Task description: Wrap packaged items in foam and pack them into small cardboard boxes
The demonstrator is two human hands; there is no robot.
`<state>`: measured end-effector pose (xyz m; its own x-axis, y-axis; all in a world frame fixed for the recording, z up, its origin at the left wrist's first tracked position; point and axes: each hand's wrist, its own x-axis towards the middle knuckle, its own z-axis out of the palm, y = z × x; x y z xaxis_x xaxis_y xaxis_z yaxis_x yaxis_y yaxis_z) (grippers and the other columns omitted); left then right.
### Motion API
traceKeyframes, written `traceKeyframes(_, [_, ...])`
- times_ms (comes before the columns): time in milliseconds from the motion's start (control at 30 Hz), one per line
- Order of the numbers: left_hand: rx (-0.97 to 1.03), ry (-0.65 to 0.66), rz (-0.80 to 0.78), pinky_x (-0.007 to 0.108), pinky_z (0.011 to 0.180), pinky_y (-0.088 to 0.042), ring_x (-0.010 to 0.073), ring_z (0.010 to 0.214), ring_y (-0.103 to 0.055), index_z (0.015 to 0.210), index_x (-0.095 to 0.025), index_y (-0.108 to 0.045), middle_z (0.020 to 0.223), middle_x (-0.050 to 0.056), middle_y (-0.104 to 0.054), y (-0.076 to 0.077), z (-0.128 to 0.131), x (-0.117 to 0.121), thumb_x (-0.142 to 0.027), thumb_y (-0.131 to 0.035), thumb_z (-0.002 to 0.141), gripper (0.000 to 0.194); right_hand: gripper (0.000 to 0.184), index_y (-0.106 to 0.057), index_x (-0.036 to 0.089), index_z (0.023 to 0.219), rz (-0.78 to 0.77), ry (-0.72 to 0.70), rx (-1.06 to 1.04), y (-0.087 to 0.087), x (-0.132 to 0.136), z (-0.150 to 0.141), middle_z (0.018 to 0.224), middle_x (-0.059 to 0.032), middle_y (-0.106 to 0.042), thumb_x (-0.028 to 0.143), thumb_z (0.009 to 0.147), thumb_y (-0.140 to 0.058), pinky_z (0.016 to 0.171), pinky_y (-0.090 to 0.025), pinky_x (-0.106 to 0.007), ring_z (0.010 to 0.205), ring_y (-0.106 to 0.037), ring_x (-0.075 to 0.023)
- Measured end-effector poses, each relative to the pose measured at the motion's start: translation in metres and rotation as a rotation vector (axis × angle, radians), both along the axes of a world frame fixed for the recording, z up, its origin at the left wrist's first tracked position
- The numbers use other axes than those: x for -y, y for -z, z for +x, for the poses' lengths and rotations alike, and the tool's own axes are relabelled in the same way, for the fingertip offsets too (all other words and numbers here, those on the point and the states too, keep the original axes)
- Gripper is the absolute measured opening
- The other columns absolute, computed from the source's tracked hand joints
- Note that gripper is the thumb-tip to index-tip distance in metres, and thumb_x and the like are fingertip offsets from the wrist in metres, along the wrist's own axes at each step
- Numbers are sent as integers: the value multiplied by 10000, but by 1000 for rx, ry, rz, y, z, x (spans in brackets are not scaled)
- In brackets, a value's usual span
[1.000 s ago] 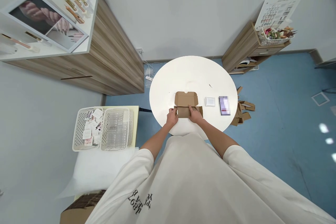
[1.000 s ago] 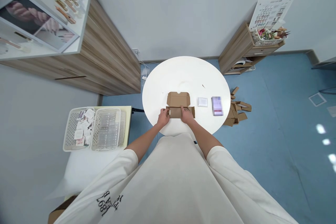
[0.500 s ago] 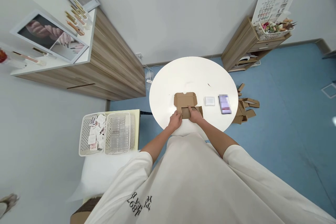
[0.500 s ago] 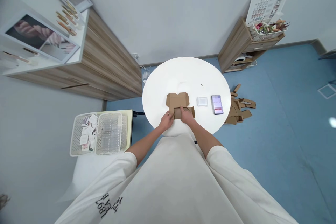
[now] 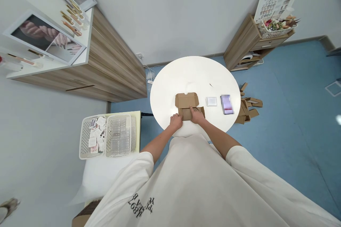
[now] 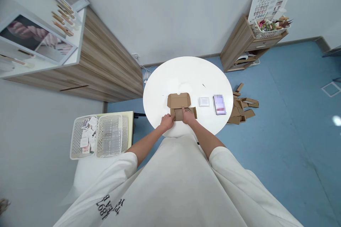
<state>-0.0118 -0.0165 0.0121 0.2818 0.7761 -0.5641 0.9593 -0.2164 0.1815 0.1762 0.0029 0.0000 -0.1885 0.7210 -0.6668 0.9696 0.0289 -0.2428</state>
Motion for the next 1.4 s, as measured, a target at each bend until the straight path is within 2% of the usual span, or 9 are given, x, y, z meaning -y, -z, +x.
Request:
traceKeyframes(300, [-75, 243, 193, 427, 945, -335, 316, 1151, -451, 1200, -84, -642, 1194, 208, -550, 14, -4, 4, -111, -497, 900, 333, 1067, 142, 206, 1608, -25, 5, 9, -3, 0, -1, 1393, -198, -537, 320, 885, -634, 1016, -372, -420, 1219, -536, -322])
traceKeyframes(567, [-67, 260, 185, 436, 956, -351, 321, 1175, -460, 1182, -115, -647, 1212, 201, -565, 15, -5, -3, -81, -478, 903, 327, 1059, 138, 212, 1608, -20, 5, 8, -4, -1, 0, 1391, -195, -541, 332, 891, -632, 1011, -374, -411, 1228, -532, -317])
traceKeyframes(667, [-46, 197, 198, 442, 961, -371, 331, 1220, -448, 1333, -168, -543, 1400, 192, -481, 12, -8, -5, -123, -521, 895, 440, 1028, 113, 200, 1613, -14, 16, 6, -3, 0, 0, 1381, -199, -553, 320, 899, -616, 1003, -382, -410, 1214, -543, -316])
traceKeyframes(800, [-8, 180, 165, 442, 978, -382, 350, 1260, -444, 1531, -229, -279, 1625, 168, -213, 9, -9, -11, -179, -655, 833, 794, 1010, 117, 200, 1614, -7, 22, 5, -3, 0, 0, 1401, -195, -545, 331, 907, -594, 1006, -383, -418, 1216, -540, -319])
traceKeyframes(900, [-13, 201, 132, 436, 995, -370, 351, 1265, -459, 1544, -252, -232, 1610, 172, -248, 9, -8, -18, -181, -697, 816, 867, 996, 110, 209, 1615, 7, 30, -13, -4, 1, 0, 1421, -183, -533, 333, 911, -583, 1018, -373, -420, 1225, -529, -310])
traceKeyframes(1100, [-7, 232, 143, 408, 970, -365, 330, 1207, -528, 1483, -239, -307, 1530, 188, -345, 11, -9, -24, -204, -762, 796, 825, 817, -102, 182, 1617, 255, 16, -78, -6, 32, 15, 1556, -160, -368, 355, 933, -515, 1116, -283, -414, 1395, -340, -304])
traceKeyframes(1200, [-18, 237, 130, 393, 946, -378, 303, 1138, -584, 1450, -252, -335, 1517, 176, -358, 11, -9, -25, -202, -767, 795, 786, 646, -252, 196, 1571, 402, 133, -39, -5, 58, 33, 1604, -131, -270, 302, 957, -424, 1136, -263, -415, 1430, -272, -290])
traceKeyframes(1300, [-21, 240, 117, 389, 929, -393, 286, 1076, -629, 1444, -244, -334, 1512, 186, -355, 10, -9, -25, -197, -771, 789, 788, 639, -257, 185, 1560, 369, 295, 38, -3, 74, 49, 1583, -154, -285, 249, 943, -408, 1093, -322, -442, 1388, -329, -313])
traceKeyframes(1400, [-44, 240, 109, 387, 917, -410, 274, 1043, -651, 1449, -254, -323, 1531, 185, -335, 10, -7, -26, -200, -762, 799, 787, 685, -211, 206, 1578, 314, 307, 60, 0, 73, 57, 1587, -165, -268, 219, 928, -425, 1045, -375, -448, 1342, -388, -329])
